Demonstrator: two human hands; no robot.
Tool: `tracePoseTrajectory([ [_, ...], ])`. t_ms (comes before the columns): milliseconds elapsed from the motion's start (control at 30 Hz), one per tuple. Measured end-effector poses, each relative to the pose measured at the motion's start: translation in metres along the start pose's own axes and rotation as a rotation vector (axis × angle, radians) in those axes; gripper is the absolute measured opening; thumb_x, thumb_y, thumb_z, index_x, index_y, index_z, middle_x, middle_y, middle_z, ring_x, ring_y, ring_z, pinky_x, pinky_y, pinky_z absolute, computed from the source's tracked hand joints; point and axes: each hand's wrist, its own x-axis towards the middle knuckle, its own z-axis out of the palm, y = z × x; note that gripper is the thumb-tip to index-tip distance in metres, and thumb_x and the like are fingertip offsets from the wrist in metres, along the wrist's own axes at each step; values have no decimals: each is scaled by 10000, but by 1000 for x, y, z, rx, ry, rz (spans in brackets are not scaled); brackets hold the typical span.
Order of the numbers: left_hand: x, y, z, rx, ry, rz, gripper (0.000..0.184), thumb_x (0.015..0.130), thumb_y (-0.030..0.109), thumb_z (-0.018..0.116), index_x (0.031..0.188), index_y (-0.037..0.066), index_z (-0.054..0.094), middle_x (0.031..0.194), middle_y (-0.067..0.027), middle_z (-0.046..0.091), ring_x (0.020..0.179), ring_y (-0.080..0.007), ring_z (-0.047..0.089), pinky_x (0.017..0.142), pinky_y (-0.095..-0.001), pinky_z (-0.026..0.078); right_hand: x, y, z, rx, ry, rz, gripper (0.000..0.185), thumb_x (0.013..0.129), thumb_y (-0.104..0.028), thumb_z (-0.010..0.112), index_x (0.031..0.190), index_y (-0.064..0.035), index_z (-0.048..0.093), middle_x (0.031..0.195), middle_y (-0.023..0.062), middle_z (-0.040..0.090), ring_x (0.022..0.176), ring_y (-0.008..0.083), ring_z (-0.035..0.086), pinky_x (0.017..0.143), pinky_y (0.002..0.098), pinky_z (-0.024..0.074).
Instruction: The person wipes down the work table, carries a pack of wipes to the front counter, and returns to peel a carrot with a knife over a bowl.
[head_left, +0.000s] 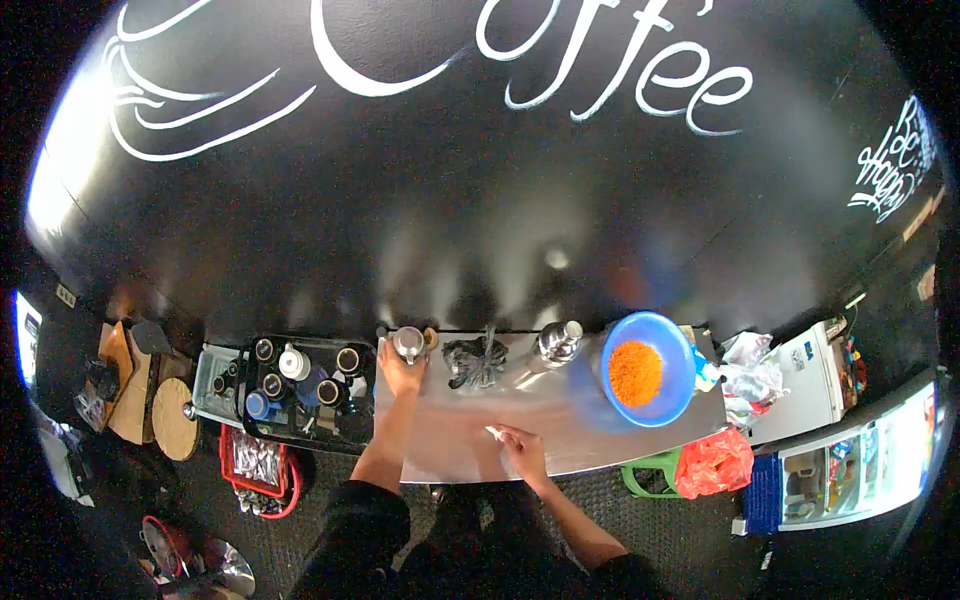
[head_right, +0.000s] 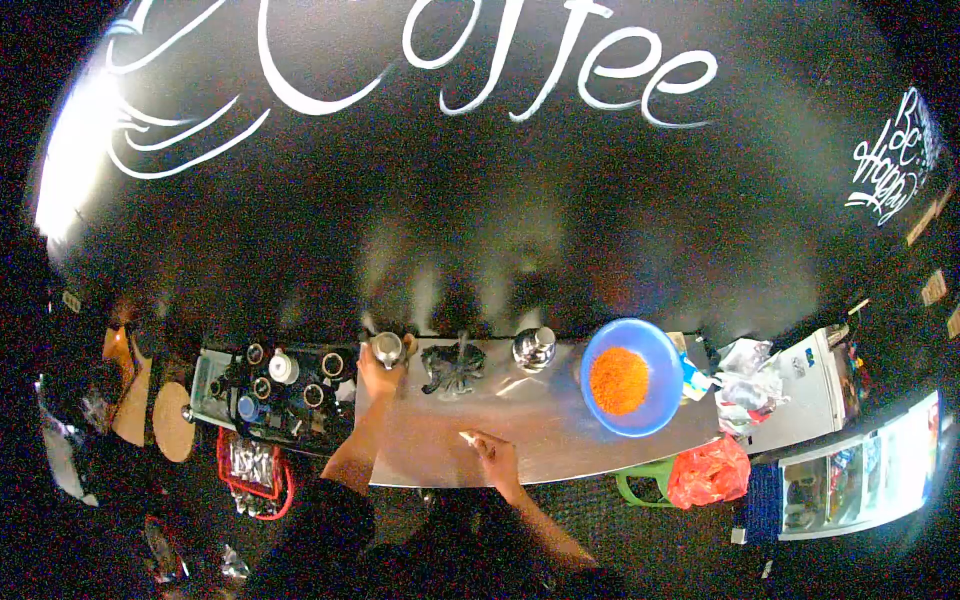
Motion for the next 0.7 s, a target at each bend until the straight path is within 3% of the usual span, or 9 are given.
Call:
tracePoseTrajectory([
  [100, -7, 4, -3, 77, 23, -42, 731, 519, 213, 781, 1156, 49, 462, 1077, -132, 536, 1060, -333, 431, 927, -420, 366, -1, 3, 3, 42, -3, -76, 214, 862, -99, 560, 1048, -28, 637, 820, 64, 672, 613, 41, 492, 524, 199, 393],
  [167, -12, 1, -5, 107, 76, -18, 753, 518, 223, 784, 1170, 50, 450, 1065, -126, 537, 1052, -330, 429, 921, -416, 367, -2, 8, 4, -147, -111, 28, 222, 864, -110, 551, 1055, -39, 639, 712, 34, 635, 571, 32, 481, 494, 202, 391],
  [267, -30, 5, -18, 167, 175, -4, 771, 518, 238, 801, 1173, 60, 437, 1036, -140, 528, 1061, -335, 419, 919, -406, 360, -6, 29, 17, -13, -69, -48, 230, 859, -130, 555, 1055, -49, 644, 625, 9, 577, 534, 26, 467, 464, 204, 384],
  [367, -61, -11, -18, 14, 144, -28, 606, 565, 176, 791, 1078, 56, 491, 981, -139, 534, 969, -290, 488, 839, -376, 415, -10, 48, 23, -87, -124, 97, 229, 859, -138, 557, 1049, -46, 646, 622, 8, 568, 533, 33, 481, 463, 204, 392],
  [433, -68, -13, -19, -199, -248, -218, 374, 635, 85, 746, 944, 46, 538, 899, -129, 562, 810, -245, 551, 725, -349, 460, -10, 52, 27, -39, -103, 75, 225, 862, -131, 549, 1043, -39, 646, 640, 14, 579, 533, 38, 487, 470, 203, 398],
  [533, -70, -17, -12, -272, -230, -154, 231, 674, 23, 702, 853, 41, 557, 813, -98, 577, 684, -213, 561, 627, -324, 465, -8, 45, 24, 62, -7, 15, 221, 867, -117, 532, 1036, -31, 646, 686, 33, 607, 549, 51, 512, 494, 204, 412],
  [667, -69, -14, -8, -122, -189, -61, 212, 681, 36, 703, 840, 41, 562, 762, -101, 585, 669, -229, 564, 615, -317, 464, 7, 22, 5, 20, 135, 33, 224, 871, -108, 516, 1041, -35, 642, 771, 62, 653, 609, 75, 556, 542, 217, 432],
  [700, -67, -10, -8, -144, -193, -46, 287, 666, 86, 724, 903, 53, 565, 852, -107, 579, 745, -245, 554, 675, -333, 457, 12, 19, 1, 81, 177, -17, 226, 874, -101, 508, 1049, -42, 639, 814, 61, 666, 641, 88, 572, 554, 229, 439],
])
